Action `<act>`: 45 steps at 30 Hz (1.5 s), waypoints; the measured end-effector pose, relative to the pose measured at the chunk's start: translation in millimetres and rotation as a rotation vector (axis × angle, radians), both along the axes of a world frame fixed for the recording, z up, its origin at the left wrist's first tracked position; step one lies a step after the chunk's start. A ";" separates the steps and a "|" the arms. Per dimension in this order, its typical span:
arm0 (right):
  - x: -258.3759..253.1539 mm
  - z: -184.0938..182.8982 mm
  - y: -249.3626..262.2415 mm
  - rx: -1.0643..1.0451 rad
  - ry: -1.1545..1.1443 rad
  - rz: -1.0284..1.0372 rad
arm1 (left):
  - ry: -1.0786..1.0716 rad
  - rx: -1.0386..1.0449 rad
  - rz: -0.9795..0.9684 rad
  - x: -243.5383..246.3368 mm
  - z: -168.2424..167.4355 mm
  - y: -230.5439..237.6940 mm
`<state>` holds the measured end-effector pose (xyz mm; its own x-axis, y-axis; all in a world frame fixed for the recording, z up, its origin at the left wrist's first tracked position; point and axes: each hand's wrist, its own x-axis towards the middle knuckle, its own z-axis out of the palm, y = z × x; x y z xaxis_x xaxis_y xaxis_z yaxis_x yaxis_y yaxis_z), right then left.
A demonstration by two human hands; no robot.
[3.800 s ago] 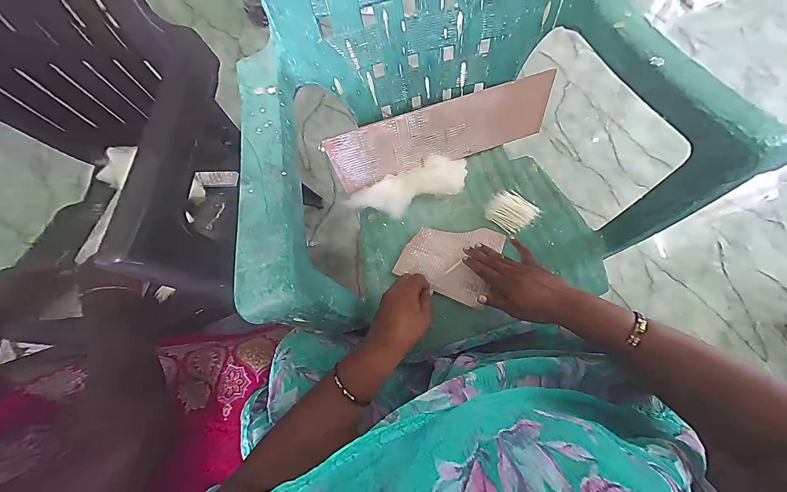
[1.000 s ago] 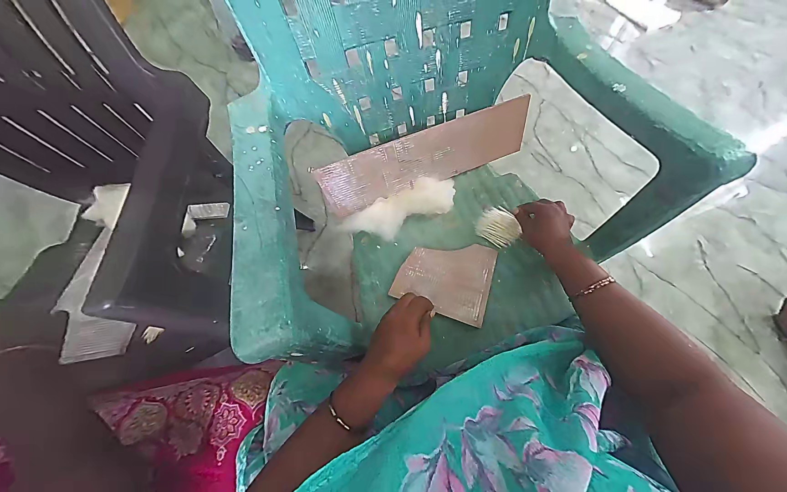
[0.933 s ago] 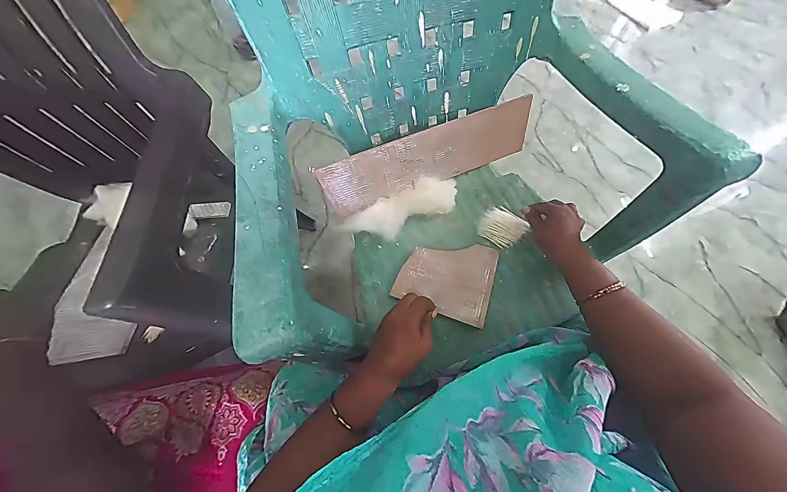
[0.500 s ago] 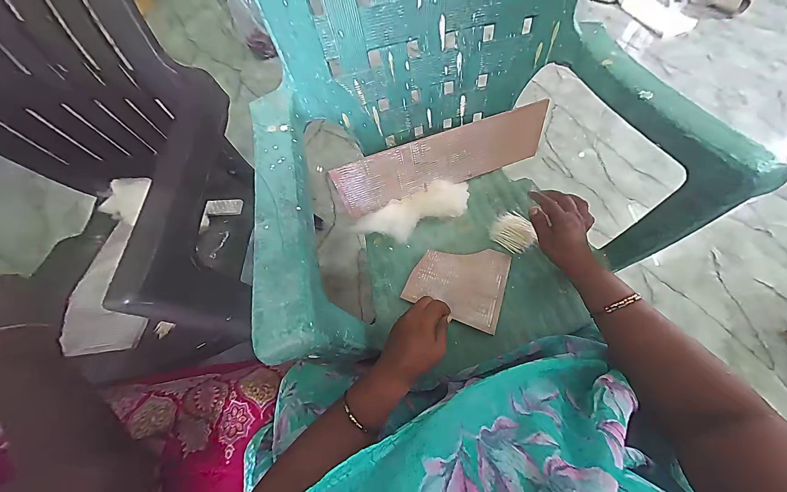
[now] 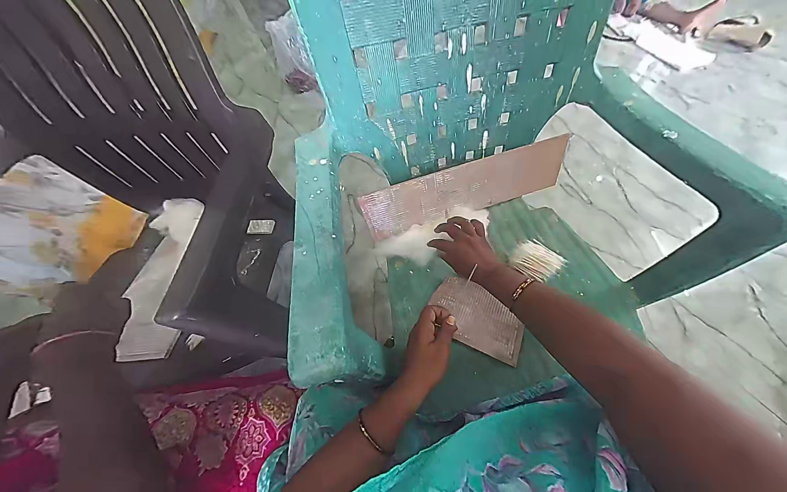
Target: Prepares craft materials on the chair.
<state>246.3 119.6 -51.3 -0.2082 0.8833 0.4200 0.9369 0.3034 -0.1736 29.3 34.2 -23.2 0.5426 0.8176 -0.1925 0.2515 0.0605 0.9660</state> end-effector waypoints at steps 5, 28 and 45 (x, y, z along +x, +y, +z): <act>-6.0 -6.3 6.8 0.009 0.016 -0.017 | -0.023 0.019 -0.032 0.5 0.0 -2.6; -12.0 85.1 -146.0 -0.507 1.554 -0.321 | -0.287 0.070 0.057 3.0 -11.4 -1.1; -41.7 63.1 -146.1 -0.644 1.188 -0.345 | -0.297 -0.182 0.105 1.2 -0.3 3.0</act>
<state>204.6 -26.5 11.7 0.2470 0.9197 -0.3052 0.1422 -0.3459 -0.9274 30.5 37.2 -23.5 0.5116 0.8387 -0.1865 -0.0548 0.2485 0.9671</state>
